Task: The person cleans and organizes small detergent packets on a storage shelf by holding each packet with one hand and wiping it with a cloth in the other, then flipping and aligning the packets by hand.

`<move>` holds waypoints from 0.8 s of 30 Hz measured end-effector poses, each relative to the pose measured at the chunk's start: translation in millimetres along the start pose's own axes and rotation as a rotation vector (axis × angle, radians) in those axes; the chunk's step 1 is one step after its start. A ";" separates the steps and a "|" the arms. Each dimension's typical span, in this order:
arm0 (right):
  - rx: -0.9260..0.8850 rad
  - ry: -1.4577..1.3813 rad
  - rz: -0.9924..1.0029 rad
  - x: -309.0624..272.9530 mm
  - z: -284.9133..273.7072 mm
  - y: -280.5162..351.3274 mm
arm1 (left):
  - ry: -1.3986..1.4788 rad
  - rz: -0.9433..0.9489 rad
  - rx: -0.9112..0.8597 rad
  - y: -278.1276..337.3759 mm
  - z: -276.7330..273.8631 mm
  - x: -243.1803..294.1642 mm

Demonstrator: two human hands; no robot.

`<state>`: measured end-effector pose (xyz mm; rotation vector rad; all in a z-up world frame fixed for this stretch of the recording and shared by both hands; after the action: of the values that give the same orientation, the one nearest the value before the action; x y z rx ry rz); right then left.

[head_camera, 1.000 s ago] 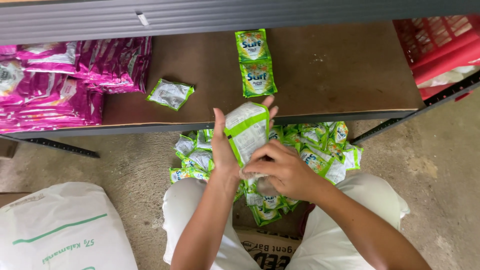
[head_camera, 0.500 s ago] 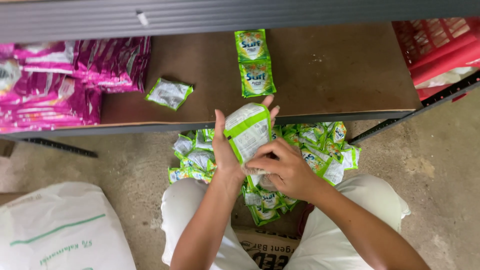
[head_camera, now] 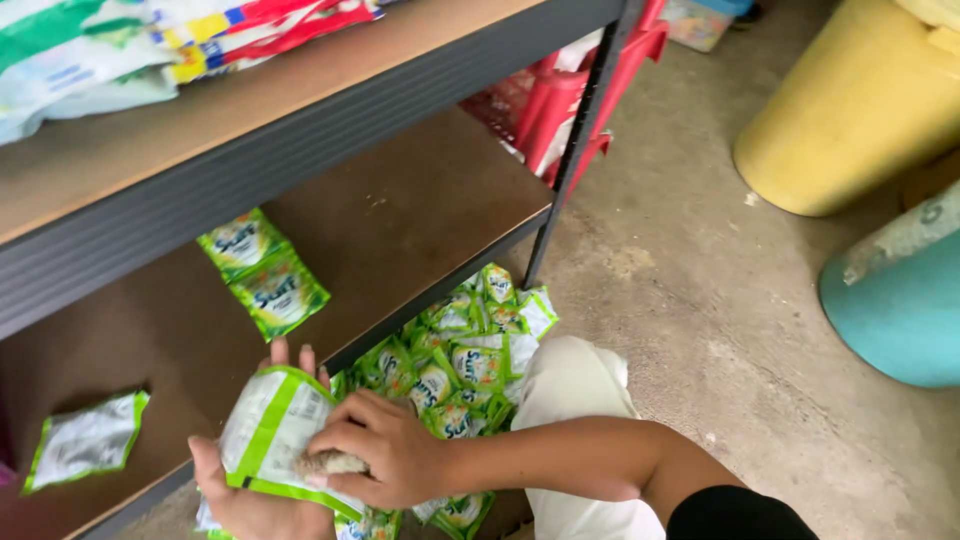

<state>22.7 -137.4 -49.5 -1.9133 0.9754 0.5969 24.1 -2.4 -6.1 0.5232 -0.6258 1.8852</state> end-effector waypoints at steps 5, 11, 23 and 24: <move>0.093 -0.132 0.259 26.1 1.3 -33.5 | 0.841 -0.178 0.022 10.5 -12.2 -20.0; 0.078 -0.219 0.363 -1.7 1.9 -18.4 | 0.030 -0.009 -0.009 -4.7 0.5 -1.2; -0.834 -0.698 0.674 36.7 13.4 -34.2 | 0.898 -0.299 -0.017 -22.4 -24.4 32.3; -0.836 -0.697 0.673 34.2 6.2 -40.0 | 0.899 -0.297 -0.017 -18.5 -8.8 28.9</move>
<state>74.9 -133.4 -57.5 -1.7345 0.9437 2.1662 29.9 29.5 8.3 -0.2523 0.0372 1.6060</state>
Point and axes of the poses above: each hand's wrist, its own y-axis away from the middle knuckle, its own z-axis out of the palm, x = y × z, the point moved 2 cm from there along -y, towards the middle knuckle, and after that the axes turned 15 degrees about z, right-handed, at the moved point
